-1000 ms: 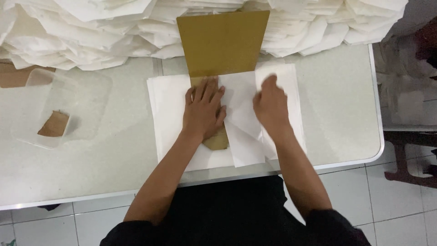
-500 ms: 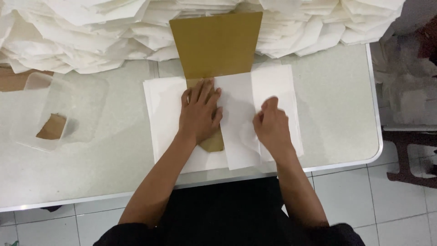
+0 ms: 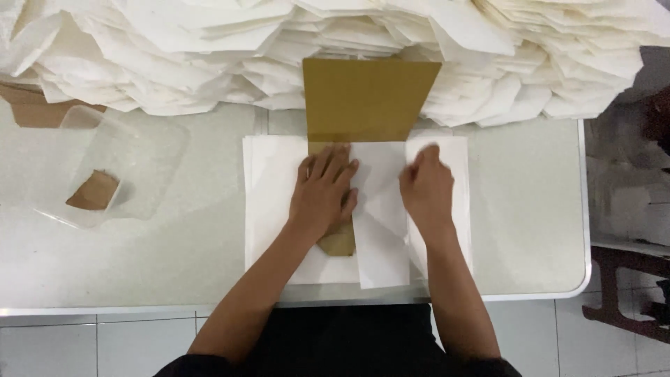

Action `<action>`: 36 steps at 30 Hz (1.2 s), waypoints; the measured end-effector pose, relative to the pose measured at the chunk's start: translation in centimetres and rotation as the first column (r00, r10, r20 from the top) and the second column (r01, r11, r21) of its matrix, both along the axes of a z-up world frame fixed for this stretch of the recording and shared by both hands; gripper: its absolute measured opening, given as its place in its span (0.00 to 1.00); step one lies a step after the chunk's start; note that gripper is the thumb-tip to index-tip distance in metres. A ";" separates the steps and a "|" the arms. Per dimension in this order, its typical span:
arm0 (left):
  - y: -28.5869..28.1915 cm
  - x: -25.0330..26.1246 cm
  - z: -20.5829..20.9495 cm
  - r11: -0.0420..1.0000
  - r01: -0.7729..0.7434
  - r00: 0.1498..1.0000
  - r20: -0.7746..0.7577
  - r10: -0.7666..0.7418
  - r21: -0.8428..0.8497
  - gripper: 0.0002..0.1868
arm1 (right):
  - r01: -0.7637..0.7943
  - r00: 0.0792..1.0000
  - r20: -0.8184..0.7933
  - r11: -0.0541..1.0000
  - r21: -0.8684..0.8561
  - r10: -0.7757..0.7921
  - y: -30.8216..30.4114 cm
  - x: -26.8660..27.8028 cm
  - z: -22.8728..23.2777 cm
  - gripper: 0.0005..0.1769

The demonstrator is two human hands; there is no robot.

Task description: The person folds a white sheet of paper around a brown cardboard template on a table, then folds the top edges inward to form a sealed packet. The process is repeated with a second sheet and template.

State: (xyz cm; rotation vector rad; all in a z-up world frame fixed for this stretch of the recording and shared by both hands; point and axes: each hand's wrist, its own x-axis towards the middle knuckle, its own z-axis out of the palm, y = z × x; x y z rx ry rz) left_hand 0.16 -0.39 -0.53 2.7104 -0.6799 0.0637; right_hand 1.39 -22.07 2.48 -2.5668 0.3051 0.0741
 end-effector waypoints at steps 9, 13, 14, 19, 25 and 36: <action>0.0 0.0 -0.2 1.000 -0.001 1.000 -0.030 0.002 0.008 0.23 | -0.108 0.954 -0.291 0.988 -0.110 0.072 0.5 -9.8 3.5 0.04; 0.2 0.3 0.9 0.997 0.026 0.990 -0.142 -0.015 0.073 0.26 | -0.099 0.967 -0.242 0.992 -0.082 0.077 -0.1 -7.2 1.8 0.05; 0.1 0.1 1.1 0.998 0.022 0.991 -0.135 -0.013 0.059 0.26 | -0.101 0.982 -0.170 0.989 -0.108 0.082 -0.1 -5.8 1.2 0.05; 0.1 -0.1 1.2 1.000 0.016 0.997 -0.070 -0.016 0.005 0.24 | -0.046 0.999 -0.012 0.990 -0.136 0.045 -0.5 2.1 -1.6 0.07; 0.8 0.1 0.2 0.998 0.012 1.000 0.023 -0.010 -0.066 0.22 | -0.087 0.994 0.059 0.995 -0.041 0.089 0.8 4.1 -0.5 0.17; 1.8 0.5 0.1 0.923 -0.035 0.959 -0.274 -0.078 -0.384 0.30 | -0.086 0.972 0.231 0.978 0.188 0.041 2.8 2.4 -2.2 0.13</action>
